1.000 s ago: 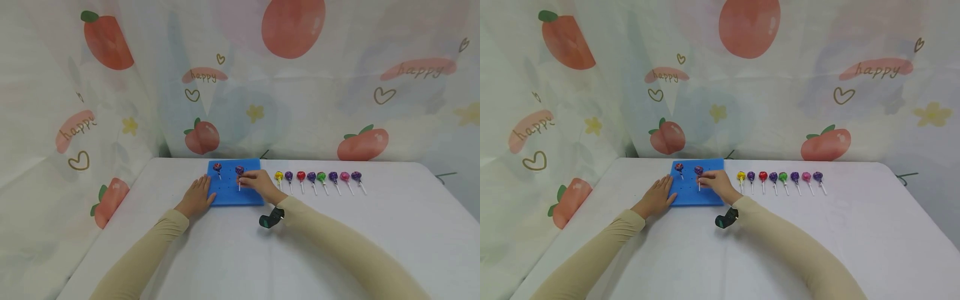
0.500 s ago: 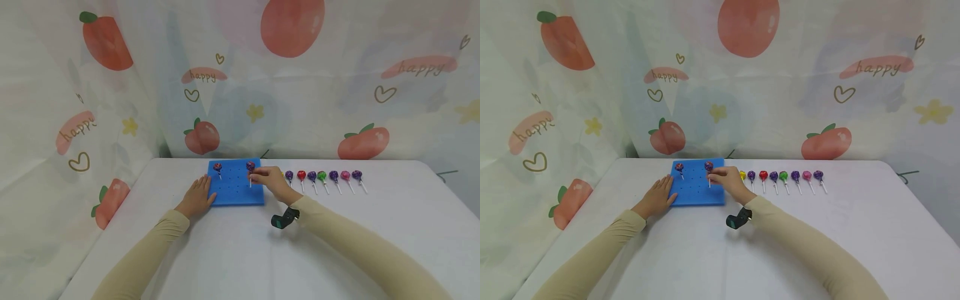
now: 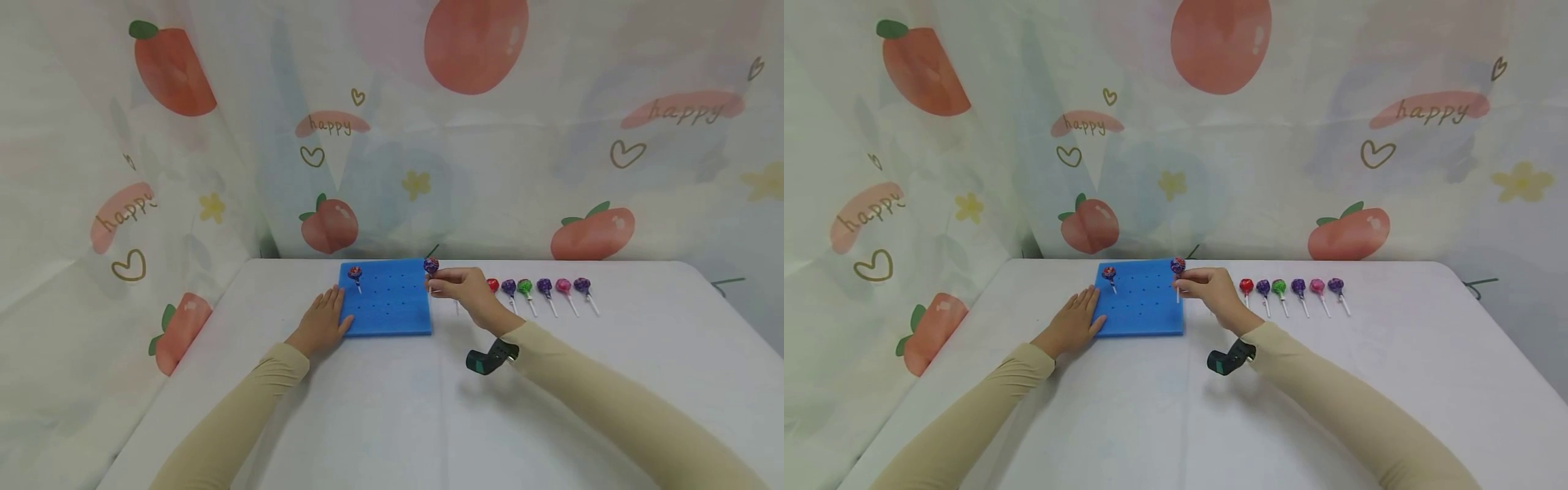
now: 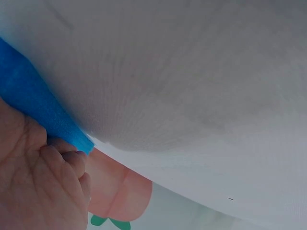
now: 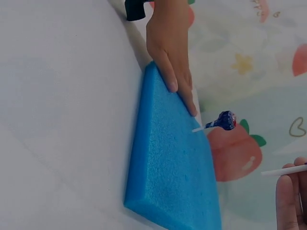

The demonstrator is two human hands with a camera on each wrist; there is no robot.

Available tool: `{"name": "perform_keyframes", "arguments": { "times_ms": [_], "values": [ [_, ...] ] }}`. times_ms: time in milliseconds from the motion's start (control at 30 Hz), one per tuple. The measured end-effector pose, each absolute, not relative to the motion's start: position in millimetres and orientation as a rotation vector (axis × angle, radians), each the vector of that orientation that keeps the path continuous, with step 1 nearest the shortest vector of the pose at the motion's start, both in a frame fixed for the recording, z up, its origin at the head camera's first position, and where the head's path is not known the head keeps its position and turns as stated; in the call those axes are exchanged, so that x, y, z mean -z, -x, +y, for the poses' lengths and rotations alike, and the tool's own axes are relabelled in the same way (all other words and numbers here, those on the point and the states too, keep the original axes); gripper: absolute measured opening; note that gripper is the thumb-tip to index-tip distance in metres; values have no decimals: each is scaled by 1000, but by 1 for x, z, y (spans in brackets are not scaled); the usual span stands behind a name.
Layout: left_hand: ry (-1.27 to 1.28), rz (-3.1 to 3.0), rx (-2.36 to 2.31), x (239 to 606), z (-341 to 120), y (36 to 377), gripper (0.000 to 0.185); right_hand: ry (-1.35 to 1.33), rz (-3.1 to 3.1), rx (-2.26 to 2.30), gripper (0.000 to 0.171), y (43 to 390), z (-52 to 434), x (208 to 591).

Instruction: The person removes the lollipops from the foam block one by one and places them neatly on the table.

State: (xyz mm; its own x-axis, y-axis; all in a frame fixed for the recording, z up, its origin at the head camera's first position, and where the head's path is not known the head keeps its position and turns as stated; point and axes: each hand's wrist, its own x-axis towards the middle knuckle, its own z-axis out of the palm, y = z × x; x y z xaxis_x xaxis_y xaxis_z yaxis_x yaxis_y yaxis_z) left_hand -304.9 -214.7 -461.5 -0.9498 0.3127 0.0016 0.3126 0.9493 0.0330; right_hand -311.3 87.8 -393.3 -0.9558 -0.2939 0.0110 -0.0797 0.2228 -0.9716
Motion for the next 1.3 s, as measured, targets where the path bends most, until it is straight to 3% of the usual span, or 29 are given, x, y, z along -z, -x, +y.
{"name": "perform_keyframes", "arguments": {
  "times_ms": [1300],
  "values": [
    [-467, 3101, -50, 460, -212, 303, 68, 305, 2466, 1722, 51, 290, 182, 369]
  ]
}}
